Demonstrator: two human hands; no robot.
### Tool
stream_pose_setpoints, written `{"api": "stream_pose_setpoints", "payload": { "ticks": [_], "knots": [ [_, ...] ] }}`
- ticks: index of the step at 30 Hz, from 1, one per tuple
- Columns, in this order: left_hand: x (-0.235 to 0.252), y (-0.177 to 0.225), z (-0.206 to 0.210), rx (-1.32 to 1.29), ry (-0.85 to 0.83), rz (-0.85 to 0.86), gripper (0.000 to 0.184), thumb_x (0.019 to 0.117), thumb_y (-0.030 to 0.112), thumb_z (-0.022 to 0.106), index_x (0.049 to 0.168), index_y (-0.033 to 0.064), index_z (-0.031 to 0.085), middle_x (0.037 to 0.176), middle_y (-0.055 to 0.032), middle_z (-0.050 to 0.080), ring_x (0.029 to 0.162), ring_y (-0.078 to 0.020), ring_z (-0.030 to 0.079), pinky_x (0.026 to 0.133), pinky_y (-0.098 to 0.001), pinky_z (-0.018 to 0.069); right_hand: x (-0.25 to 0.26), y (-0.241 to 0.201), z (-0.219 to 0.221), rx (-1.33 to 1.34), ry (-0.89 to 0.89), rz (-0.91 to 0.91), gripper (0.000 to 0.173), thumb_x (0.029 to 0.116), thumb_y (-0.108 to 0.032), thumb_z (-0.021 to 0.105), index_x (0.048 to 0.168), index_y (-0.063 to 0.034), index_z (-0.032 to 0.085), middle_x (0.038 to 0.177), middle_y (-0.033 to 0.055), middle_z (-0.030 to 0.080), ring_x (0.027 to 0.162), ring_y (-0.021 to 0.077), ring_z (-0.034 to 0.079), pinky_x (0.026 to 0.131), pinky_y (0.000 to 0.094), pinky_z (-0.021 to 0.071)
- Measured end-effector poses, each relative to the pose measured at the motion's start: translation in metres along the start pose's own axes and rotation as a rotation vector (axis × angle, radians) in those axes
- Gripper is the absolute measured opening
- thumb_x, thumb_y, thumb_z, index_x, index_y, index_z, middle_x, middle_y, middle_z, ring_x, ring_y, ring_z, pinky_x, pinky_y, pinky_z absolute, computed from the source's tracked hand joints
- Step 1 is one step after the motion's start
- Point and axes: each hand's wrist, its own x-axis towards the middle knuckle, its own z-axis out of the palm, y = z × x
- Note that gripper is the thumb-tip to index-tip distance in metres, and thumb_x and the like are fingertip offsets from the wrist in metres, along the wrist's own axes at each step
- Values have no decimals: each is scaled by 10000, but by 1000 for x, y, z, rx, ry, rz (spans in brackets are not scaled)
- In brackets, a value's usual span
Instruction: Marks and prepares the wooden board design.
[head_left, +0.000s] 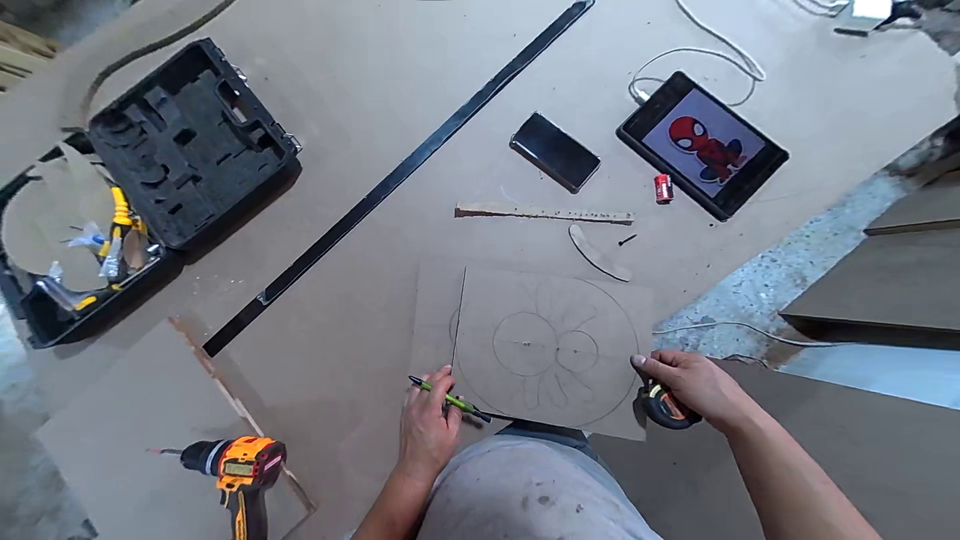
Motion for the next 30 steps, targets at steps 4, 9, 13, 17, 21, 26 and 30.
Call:
{"api": "stream_pose_setpoints", "payload": {
  "ticks": [4, 9, 13, 17, 21, 26, 30],
  "knots": [
    [14, -8, -9, 38, 22, -37, 274, 972, 274, 632, 1224, 207, 717, 1447, 78, 612, 1368, -135, 536, 1126, -408, 461, 6, -18, 6, -28, 47, -28, 400, 1022, -498, 591, 859, -155, 716, 753, 75, 685, 715, 251, 662, 665, 546, 527],
    [20, -10, -7, 85, -28, 21, 321, 940, 251, 640, 1252, 225, 711, 1476, 109, 583, 1423, -111, 470, 1162, -416, 411, 21, -26, 5, -49, 67, -19, 418, 1019, -508, 592, 872, -137, 719, 764, 90, 687, 728, 272, 660, 677, 557, 520],
    [14, -14, -5, 72, -97, 37, 356, 951, 290, 657, 1299, 217, 685, 1563, 103, 500, 1499, -101, 373, 1201, -402, 380, 23, -23, 0, -39, 78, -6, 399, 1019, -499, 596, 913, -143, 742, 793, 93, 699, 754, 274, 666, 698, 561, 520],
    [13, -18, -6, 67, -150, 43, 406, 939, 343, 693, 1323, 215, 666, 1591, 106, 465, 1505, -96, 361, 1200, -385, 387, 24, -21, -9, 69, 140, -16, 388, 1030, -460, 598, 941, -108, 736, 785, 106, 688, 705, 257, 646, 664, 529, 520],
    [7, -36, -9, 113, -137, 136, 389, 942, 309, 711, 1314, 202, 682, 1575, 100, 488, 1506, -93, 363, 1197, -370, 407, 31, -34, -27, 130, 252, -14, 409, 1030, -470, 592, 1036, -91, 747, 842, 139, 687, 743, 279, 639, 686, 553, 506],
    [-6, -64, -25, 141, -83, 166, 348, 922, 216, 700, 1270, 200, 708, 1529, 94, 544, 1468, -97, 429, 1157, -361, 458, 58, -66, -41, 136, 271, -39, 457, 1033, -514, 561, 1119, -98, 727, 937, 166, 687, 833, 305, 644, 753, 583, 499],
    [-18, -75, -36, 147, -100, 145, 372, 926, 211, 694, 1298, 205, 696, 1534, 98, 538, 1477, -91, 413, 1168, -359, 446, 89, -105, -31, 128, 268, -119, 467, 1017, -522, 585, 1131, -95, 735, 1002, 191, 703, 922, 343, 664, 815, 624, 504]
  ]
}}
